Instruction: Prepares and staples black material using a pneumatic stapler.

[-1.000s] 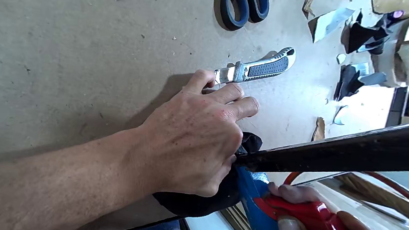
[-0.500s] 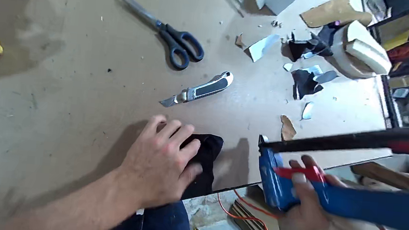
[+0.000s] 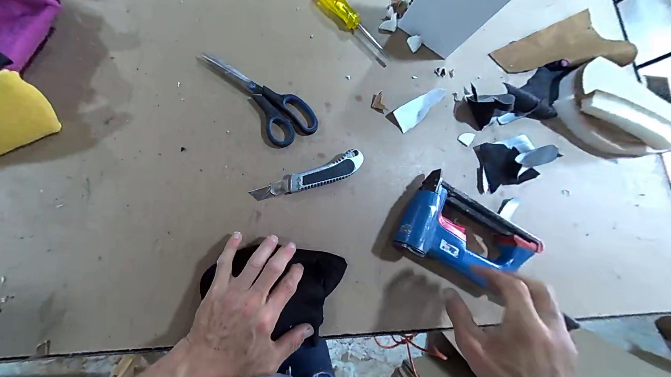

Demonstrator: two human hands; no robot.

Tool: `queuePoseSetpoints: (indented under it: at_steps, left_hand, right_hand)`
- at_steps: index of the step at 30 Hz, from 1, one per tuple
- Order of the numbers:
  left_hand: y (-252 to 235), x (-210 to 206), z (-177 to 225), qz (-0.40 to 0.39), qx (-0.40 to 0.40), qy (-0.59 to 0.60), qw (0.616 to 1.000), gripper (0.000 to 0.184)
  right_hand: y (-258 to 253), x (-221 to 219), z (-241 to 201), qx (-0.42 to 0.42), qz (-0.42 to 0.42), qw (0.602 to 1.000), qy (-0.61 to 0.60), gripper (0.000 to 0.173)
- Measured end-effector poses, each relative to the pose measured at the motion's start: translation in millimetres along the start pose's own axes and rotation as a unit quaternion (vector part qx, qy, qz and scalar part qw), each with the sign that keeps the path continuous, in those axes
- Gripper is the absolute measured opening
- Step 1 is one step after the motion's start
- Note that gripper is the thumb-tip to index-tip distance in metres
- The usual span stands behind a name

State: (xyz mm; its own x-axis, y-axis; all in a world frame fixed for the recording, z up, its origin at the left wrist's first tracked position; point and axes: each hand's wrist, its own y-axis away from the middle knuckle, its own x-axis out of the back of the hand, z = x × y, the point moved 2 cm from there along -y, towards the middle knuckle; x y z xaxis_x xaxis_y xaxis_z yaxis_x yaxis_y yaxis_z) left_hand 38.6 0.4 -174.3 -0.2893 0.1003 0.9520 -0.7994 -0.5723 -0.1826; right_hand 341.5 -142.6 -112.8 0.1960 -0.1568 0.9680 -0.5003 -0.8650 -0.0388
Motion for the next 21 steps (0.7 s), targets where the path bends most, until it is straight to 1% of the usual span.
queuePoseSetpoints:
  at_steps: [1, 2, 3, 5, 7, 8, 9, 10, 11, 12, 13, 14, 15, 16, 17, 19, 21]
  left_hand:
    - [2, 2, 0, 0.012, -0.005, 0.009, 1.000, 0.077]
    - [7, 5, -1, 0.026, -0.009, 0.021, 0.999, 0.076]
    - [14, 9, -1, 0.038, -0.015, 0.036, 0.999, 0.075]
    - [30, 11, -2, 0.042, -0.038, 0.052, 0.997, 0.069]
    - [43, 7, -1, 0.043, -0.050, 0.051, 0.996, 0.060]
    - [45, 4, 0, 0.055, -0.046, 0.054, 0.996, 0.054]
    - [44, 2, 1, 0.067, -0.038, 0.057, 0.995, 0.050]
    - [41, 0, 2, 0.072, -0.029, 0.058, 0.995, 0.047]
    - [39, 0, 4, 0.068, -0.023, 0.057, 0.996, 0.047]
    - [38, -2, 5, 0.060, -0.019, 0.053, 0.997, 0.049]
    - [38, -4, 5, 0.056, -0.019, 0.050, 0.997, 0.053]
    - [38, -6, 4, 0.057, -0.022, 0.051, 0.997, 0.055]
    - [38, -8, 3, 0.063, -0.023, 0.055, 0.996, 0.053]
    - [38, -8, 4, 0.065, -0.022, 0.059, 0.996, 0.051]
    - [37, -8, 5, 0.063, -0.018, 0.064, 0.996, 0.050]
    - [34, -7, 5, 0.063, -0.010, 0.082, 0.995, 0.046]
    - [32, -4, 5, 0.059, -0.007, 0.095, 0.994, 0.043]
  right_hand:
    - [-13, -6, 11, 0.046, -0.020, 0.998, 0.022, 0.065]
    - [-28, -15, 22, 0.079, -0.043, 0.995, 0.034, 0.077]
    - [-41, -23, 31, 0.108, -0.054, 0.992, 0.044, 0.081]
    - [-62, -26, 37, 0.161, -0.050, 0.984, 0.048, 0.074]
    - [-71, -16, 30, 0.204, -0.067, 0.974, 0.079, 0.069]
    - [-73, -6, 22, 0.206, -0.075, 0.971, 0.099, 0.067]
    - [-75, 8, 10, 0.191, -0.078, 0.972, 0.110, 0.063]
    - [-76, 24, -5, 0.155, -0.083, 0.978, 0.113, 0.057]
    - [-77, 42, -22, 0.097, -0.097, 0.985, 0.105, 0.051]
    - [-78, 60, -40, 0.025, -0.135, 0.988, 0.076, 0.048]
    - [-78, 77, -61, -0.047, -0.187, 0.981, 0.012, 0.046]
    - [-78, 88, -85, -0.107, -0.234, 0.963, -0.079, 0.039]
    - [-78, 94, -108, -0.152, -0.272, 0.937, -0.157, 0.033]
    - [-77, 95, -130, -0.183, -0.305, 0.912, -0.204, 0.029]
    - [-77, 93, -149, -0.212, -0.332, 0.892, -0.224, 0.027]
    - [-77, 81, -179, -0.258, -0.373, 0.864, -0.221, 0.025]
    - [-75, 68, -198, -0.289, -0.391, 0.851, -0.196, 0.026]
